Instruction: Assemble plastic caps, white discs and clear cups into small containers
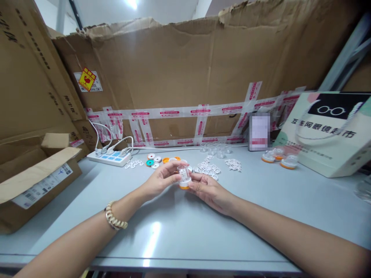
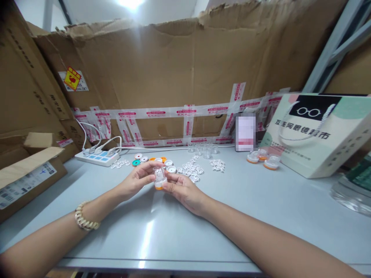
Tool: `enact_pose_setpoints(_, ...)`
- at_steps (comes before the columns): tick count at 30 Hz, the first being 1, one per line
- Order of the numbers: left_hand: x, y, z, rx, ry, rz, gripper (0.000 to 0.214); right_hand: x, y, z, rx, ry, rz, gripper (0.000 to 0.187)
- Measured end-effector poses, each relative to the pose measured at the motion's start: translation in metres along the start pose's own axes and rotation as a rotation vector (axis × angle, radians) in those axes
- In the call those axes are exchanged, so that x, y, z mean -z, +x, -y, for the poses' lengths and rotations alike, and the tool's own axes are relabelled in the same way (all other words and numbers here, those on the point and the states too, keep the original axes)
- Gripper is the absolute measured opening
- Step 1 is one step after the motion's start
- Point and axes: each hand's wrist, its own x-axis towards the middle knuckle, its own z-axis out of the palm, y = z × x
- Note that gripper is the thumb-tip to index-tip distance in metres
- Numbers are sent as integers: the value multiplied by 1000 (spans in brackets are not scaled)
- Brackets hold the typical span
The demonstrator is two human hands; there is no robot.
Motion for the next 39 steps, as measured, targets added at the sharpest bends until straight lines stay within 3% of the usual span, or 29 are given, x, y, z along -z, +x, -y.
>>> enact_pose_setpoints(7, 2, 0, 0, 39, -68, 68, 43, -2, 0, 2, -33, 42, 25, 32)
enact_pose_setpoints(14, -1, 2, 6, 61, 97, -74, 39, 1, 5, 1, 28, -36, -122, 36)
enact_pose_setpoints(22, -7, 2, 1, 119, 69, -140, 37, 0, 3, -1, -1, -7, -93, 34)
enact_pose_setpoints(30, -3, -3, -4, 83, 44, 6, 36, -2, -1, 0, 9, 38, 63, 29)
enact_pose_setpoints(39, -2, -5, -7, 71, 76, 102, 35, -2, -4, 3, -5, 37, 153, 34)
